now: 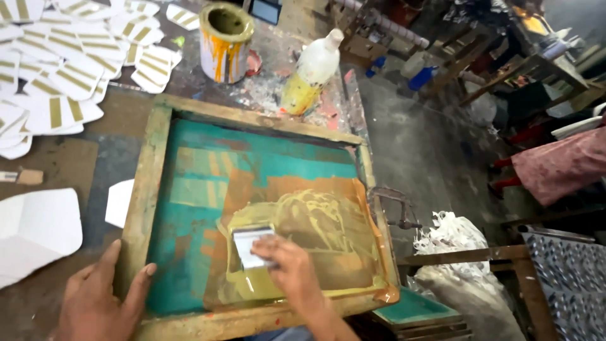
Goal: Manually screen printing a design onto small white cards using ink and a squeegee.
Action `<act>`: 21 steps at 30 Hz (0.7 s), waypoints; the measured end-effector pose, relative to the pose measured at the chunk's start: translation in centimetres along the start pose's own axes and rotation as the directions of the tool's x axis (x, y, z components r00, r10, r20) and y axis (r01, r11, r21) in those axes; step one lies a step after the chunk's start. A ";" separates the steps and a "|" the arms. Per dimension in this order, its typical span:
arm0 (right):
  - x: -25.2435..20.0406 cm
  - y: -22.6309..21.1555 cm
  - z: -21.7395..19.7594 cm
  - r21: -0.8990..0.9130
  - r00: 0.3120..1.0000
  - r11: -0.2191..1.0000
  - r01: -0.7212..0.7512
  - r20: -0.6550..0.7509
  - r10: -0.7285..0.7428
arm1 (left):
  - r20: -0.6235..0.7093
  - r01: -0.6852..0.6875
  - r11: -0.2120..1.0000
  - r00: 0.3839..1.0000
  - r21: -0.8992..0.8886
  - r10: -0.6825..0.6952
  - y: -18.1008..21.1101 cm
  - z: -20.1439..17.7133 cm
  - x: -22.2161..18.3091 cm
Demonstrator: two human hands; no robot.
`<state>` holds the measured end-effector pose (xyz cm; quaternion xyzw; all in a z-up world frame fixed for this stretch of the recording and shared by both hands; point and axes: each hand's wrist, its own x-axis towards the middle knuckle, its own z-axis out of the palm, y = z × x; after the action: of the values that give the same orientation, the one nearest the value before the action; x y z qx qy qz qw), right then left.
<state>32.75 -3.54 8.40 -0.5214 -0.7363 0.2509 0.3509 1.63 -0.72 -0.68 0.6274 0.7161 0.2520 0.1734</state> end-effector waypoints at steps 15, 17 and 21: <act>-8.7 1.4 0.0 -0.317 0.931 0.928 0.197 -0.236 -0.278 | 0.122 0.105 0.856 0.991 -0.507 -0.049 7.4 -9.0 0.1; -10.1 0.6 -2.8 -0.433 0.906 0.886 0.167 -0.286 -0.311 | 0.090 0.045 0.748 0.996 -0.662 0.021 10.6 -11.3 -0.6; -12.4 0.4 -8.9 -0.420 0.858 0.906 -0.056 -0.484 -0.172 | -0.099 -0.256 0.473 0.938 -0.843 0.332 16.1 -10.4 1.6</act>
<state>42.52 -15.11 10.58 -0.6090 -0.6691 -0.0712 0.4200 8.60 0.71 17.18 0.5865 0.3775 0.5679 0.4371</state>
